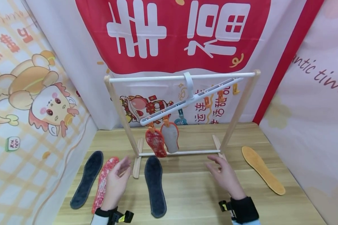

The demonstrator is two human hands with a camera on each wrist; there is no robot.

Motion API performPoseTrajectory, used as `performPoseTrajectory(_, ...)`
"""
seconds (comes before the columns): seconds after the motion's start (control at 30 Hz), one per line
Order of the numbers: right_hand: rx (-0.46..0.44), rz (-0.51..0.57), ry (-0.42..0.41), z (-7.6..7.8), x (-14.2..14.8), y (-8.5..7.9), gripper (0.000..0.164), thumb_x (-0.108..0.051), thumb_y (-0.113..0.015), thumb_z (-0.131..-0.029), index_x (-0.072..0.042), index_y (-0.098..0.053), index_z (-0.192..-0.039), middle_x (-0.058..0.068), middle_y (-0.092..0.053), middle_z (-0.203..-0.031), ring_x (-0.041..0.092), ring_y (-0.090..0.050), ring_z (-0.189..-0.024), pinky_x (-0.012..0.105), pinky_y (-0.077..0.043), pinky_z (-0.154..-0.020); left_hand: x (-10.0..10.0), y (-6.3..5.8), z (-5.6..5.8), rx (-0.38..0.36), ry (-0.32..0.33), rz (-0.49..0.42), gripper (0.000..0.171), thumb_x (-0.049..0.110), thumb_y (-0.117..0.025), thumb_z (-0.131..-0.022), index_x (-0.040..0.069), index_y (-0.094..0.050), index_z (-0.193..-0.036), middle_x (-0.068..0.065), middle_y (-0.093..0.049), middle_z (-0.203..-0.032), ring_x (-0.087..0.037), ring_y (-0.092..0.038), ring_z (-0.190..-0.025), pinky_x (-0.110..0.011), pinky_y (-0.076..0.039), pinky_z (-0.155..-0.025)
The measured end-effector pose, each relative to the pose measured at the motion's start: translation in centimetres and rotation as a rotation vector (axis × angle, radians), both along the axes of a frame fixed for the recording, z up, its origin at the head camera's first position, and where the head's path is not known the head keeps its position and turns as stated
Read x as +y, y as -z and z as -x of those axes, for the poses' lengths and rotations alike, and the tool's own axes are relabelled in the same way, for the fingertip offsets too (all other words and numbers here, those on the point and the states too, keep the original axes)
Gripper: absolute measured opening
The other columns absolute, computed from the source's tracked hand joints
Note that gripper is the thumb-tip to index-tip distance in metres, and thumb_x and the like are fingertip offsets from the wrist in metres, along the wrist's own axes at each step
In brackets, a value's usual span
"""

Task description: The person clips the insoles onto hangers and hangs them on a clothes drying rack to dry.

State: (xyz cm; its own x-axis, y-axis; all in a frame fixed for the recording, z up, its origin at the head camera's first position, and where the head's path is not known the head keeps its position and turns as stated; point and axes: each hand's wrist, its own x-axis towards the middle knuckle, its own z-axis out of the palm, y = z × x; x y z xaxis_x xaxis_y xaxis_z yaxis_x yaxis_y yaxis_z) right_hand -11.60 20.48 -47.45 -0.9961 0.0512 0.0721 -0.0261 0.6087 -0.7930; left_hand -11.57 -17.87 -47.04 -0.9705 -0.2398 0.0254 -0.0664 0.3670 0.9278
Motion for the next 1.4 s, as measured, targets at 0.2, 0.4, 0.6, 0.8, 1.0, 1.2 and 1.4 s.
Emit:
performPoseTrajectory(0.2, 0.010, -0.024, 0.089, -1.8, 2.3, 2.5, 0.037, -0.024, -0.061, -0.093, -0.005, -0.065, -0.124, 0.016, -0.064, -0.129, 0.038, -0.060, -0.118, 0.049, -0.050, -0.093, -1.8, 4.0, -0.9, -0.190, -0.075, 0.151, 0.068, 0.059, -0.046, -0.091, 0.009, -0.057, -0.136, -0.016, -0.060, -0.135, -0.034, -0.058, -0.125, -0.043, -0.050, -0.096)
performPoseTrajectory(0.4, 0.045, -0.050, 0.150, -2.5, 3.4, 3.8, 0.030, -0.021, -0.060, -0.094, -0.004, -0.069, -0.118, 0.014, -0.069, -0.119, 0.033, -0.065, -0.108, 0.032, -0.055, -0.082, -3.7, 6.0, -0.6, -0.280, -0.100, 0.154, 0.065, 0.058, -0.045, -0.093, 0.012, -0.057, -0.137, -0.016, -0.060, -0.135, -0.033, -0.060, -0.120, -0.037, -0.054, -0.088)
performPoseTrajectory(0.6, 0.065, -0.049, 0.244, -2.9, 4.0, 4.6, 0.023, -0.016, -0.062, -0.093, -0.008, -0.072, -0.112, 0.008, -0.073, -0.106, -0.001, -0.064, -0.086, 0.015, -0.051, -0.072, -5.8, 6.0, 0.9, -0.231, -0.185, 0.217, 0.057, 0.049, -0.046, -0.096, 0.008, -0.059, -0.133, -0.019, -0.063, -0.129, -0.033, -0.062, -0.114, -0.028, -0.051, -0.076)
performPoseTrajectory(0.8, 0.071, -0.045, 0.279, -3.0, 4.4, 5.0, 0.021, -0.018, -0.062, -0.093, -0.010, -0.073, -0.109, 0.006, -0.074, -0.101, -0.013, -0.056, -0.080, 0.015, -0.051, -0.069, -7.5, 5.5, 2.0, -0.203, -0.261, 0.233, 0.057, 0.044, -0.047, -0.097, 0.003, -0.057, -0.135, -0.024, -0.060, -0.129, -0.039, -0.057, -0.117, -0.049, -0.047, -0.091)
performPoseTrajectory(1.0, 0.030, -0.042, 0.267, -2.7, 4.2, 5.3, 0.024, -0.020, -0.060, -0.094, -0.010, -0.072, -0.112, 0.006, -0.073, -0.105, -0.001, -0.063, -0.086, 0.015, -0.051, -0.072, -9.8, 6.2, 3.8, -0.221, -0.230, 0.326, 0.058, 0.041, -0.047, -0.096, 0.004, -0.052, -0.141, -0.025, -0.056, -0.134, -0.040, -0.055, -0.118, -0.050, -0.044, -0.091)
performPoseTrajectory(1.2, 0.006, -0.026, 0.256, -2.2, 4.1, 5.8, 0.024, -0.017, -0.061, -0.093, -0.008, -0.071, -0.113, 0.008, -0.073, -0.107, -0.005, -0.060, -0.085, 0.015, -0.051, -0.073, -11.3, 7.5, 5.8, -0.340, -0.174, 0.474, 0.057, 0.028, -0.049, -0.097, -0.001, -0.043, -0.145, -0.030, -0.049, -0.139, -0.049, -0.047, -0.125, -0.060, -0.037, -0.100)
performPoseTrajectory(1.4, 0.012, -0.023, 0.247, -1.9, 4.0, 6.3, 0.022, -0.014, -0.062, -0.092, -0.008, -0.072, -0.111, 0.007, -0.074, -0.105, -0.007, -0.060, -0.085, 0.016, -0.051, -0.073, -11.7, 8.9, 6.7, -0.428, -0.134, 0.602, 0.055, 0.018, -0.049, -0.096, -0.002, -0.040, -0.146, -0.036, -0.046, -0.134, -0.056, -0.042, -0.118, -0.065, -0.037, -0.092)
